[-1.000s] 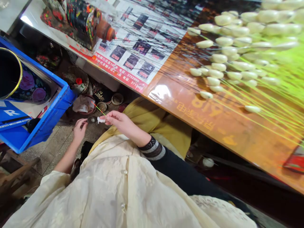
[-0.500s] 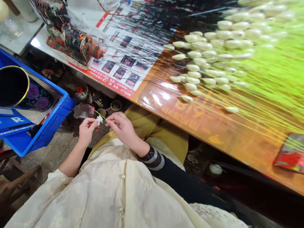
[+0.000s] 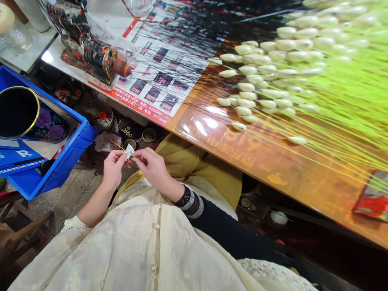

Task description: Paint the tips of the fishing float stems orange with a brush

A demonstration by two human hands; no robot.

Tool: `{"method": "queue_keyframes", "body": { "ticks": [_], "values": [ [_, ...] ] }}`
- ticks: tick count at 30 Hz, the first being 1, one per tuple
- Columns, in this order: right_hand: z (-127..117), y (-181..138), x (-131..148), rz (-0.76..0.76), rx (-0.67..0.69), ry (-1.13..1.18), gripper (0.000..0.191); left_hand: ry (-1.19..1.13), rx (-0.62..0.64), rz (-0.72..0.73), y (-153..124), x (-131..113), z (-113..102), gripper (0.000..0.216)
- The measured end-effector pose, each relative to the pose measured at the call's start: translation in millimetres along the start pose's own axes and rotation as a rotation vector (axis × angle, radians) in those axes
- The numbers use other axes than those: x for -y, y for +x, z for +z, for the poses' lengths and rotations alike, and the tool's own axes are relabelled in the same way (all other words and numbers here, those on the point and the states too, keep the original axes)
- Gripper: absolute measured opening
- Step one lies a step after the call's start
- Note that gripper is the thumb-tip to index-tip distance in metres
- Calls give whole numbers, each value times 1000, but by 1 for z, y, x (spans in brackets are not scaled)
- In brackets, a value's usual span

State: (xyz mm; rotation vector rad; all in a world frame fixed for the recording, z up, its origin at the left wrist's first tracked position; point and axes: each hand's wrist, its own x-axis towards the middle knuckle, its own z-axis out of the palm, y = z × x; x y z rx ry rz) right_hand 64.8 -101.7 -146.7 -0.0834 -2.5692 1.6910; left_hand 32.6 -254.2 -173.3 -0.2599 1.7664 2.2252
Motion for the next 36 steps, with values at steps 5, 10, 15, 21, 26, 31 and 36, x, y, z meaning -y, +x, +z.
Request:
{"method": "queue_keyframes", "body": {
  "ticks": [5, 10, 15, 21, 26, 31, 36],
  "values": [
    [2, 0, -1, -27, -8, -35, 14, -13, -37, -12, -1, 1, 1, 38],
    [5, 0, -6, -86, -14, -67, 11, -22, -72, 12, -2, -2, 4, 39],
    [6, 0, -10, -139, -27, -77, 8, -15, -72, 44, -3, -1, 4, 35],
    [6, 0, -11, -123, -4, -89, 11, 17, -68, 88, -3, 4, 1, 29],
    [6, 1, -11, -118, 2, -71, 13, 39, -74, 104, -3, 5, 0, 26],
    [6, 1, -10, -79, 29, -35, 16, 73, -74, 114, -1, 8, -2, 22],
    [6, 1, -8, -41, 53, 9, 21, 108, -91, 111, 0, 10, -2, 23]
  ]
}}
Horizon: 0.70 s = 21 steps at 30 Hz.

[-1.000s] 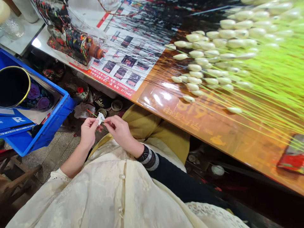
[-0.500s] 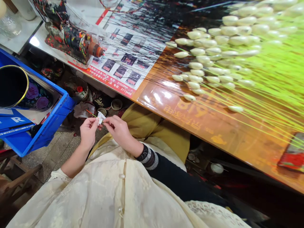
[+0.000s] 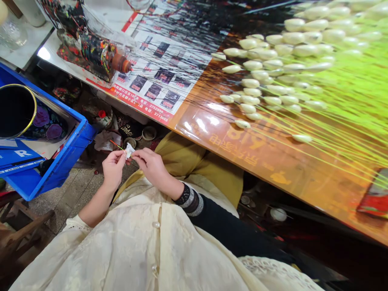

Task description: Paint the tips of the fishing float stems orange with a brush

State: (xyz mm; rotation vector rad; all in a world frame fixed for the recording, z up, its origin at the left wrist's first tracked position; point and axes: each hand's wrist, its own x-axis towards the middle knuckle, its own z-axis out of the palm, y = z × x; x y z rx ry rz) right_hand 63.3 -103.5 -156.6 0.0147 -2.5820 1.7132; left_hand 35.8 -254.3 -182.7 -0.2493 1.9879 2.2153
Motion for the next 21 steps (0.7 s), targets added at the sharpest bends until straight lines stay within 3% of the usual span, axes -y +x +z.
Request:
{"method": "queue_keyframes", "body": {
  "ticks": [6, 13, 19, 21],
  "values": [
    [0, 1, 1, 64, 30, 68, 28, 34, -10, -4, 2, 0, 0, 23],
    [-1, 1, 4, 88, 28, 98, 21, 29, 22, -8, 8, 10, -6, 21],
    [-5, 3, 5, 45, -51, -4, 17, 133, 49, 182, 13, 14, -9, 21],
    [-7, 3, 7, 19, -73, -31, 15, 88, 71, 138, 13, 13, -9, 24]
  ]
}}
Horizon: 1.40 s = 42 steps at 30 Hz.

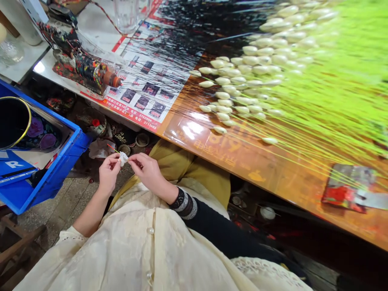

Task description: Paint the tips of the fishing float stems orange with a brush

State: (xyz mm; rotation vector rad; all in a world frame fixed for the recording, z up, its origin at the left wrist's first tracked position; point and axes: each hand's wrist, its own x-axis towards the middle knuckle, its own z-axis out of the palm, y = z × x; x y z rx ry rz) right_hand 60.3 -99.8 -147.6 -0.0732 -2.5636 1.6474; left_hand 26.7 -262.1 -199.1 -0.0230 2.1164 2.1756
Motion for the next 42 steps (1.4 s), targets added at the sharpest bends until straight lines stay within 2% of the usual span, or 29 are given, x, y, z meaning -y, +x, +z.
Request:
{"method": "queue_keyframes", "body": {
  "ticks": [3, 5, 8, 13, 21, 25, 28, 31, 37, 42],
  "values": [
    [-2, 1, 3, -33, -64, 14, 15, -52, 69, -139, -2, -4, -1, 28],
    [-3, 1, 4, -35, -75, 65, 17, -44, 117, -174, -3, -7, -2, 27],
    [-2, 0, 4, -8, -18, 143, 18, 29, 154, -141, -4, -11, -5, 24],
    [3, -3, 4, 93, 51, 164, 15, 109, 116, -70, -4, -17, -4, 20],
    [4, -3, 6, 224, 80, 346, 27, -65, 115, -77, -10, -17, 5, 32],
    [4, -4, 4, 166, 55, 303, 24, -62, 52, -58, -9, -13, 7, 26],
    [3, -3, 3, 47, -49, 137, 19, -45, 28, -27, -8, -12, 6, 24],
    [2, -2, 1, -12, -66, 17, 14, 48, -3, 13, -8, -12, 3, 26],
    [2, -3, -1, -25, -54, -11, 13, 296, -33, 252, -4, -18, -5, 17],
    [3, -3, -2, -29, -59, -25, 10, 391, -2, 385, -4, -24, -6, 11]
  ]
}}
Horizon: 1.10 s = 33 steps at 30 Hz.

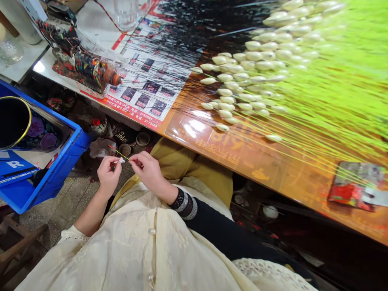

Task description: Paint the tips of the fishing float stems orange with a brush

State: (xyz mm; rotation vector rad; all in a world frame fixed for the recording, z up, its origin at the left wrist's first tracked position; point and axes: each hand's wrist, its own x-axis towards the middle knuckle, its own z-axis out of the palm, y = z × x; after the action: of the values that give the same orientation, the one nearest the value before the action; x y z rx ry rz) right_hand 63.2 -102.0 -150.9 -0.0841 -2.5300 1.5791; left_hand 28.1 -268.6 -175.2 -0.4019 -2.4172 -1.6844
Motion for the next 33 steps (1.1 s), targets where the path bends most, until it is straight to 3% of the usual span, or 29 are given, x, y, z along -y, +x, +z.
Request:
{"method": "queue_keyframes", "body": {
  "ticks": [24, 33],
  "values": [
    [2, -3, 0, -14, 51, -7, 7, 142, -28, 104, 3, 5, 3, 12],
    [3, -4, 2, 0, 68, 2, 8, 199, -64, 230, 2, 9, 4, 15]
  ]
}}
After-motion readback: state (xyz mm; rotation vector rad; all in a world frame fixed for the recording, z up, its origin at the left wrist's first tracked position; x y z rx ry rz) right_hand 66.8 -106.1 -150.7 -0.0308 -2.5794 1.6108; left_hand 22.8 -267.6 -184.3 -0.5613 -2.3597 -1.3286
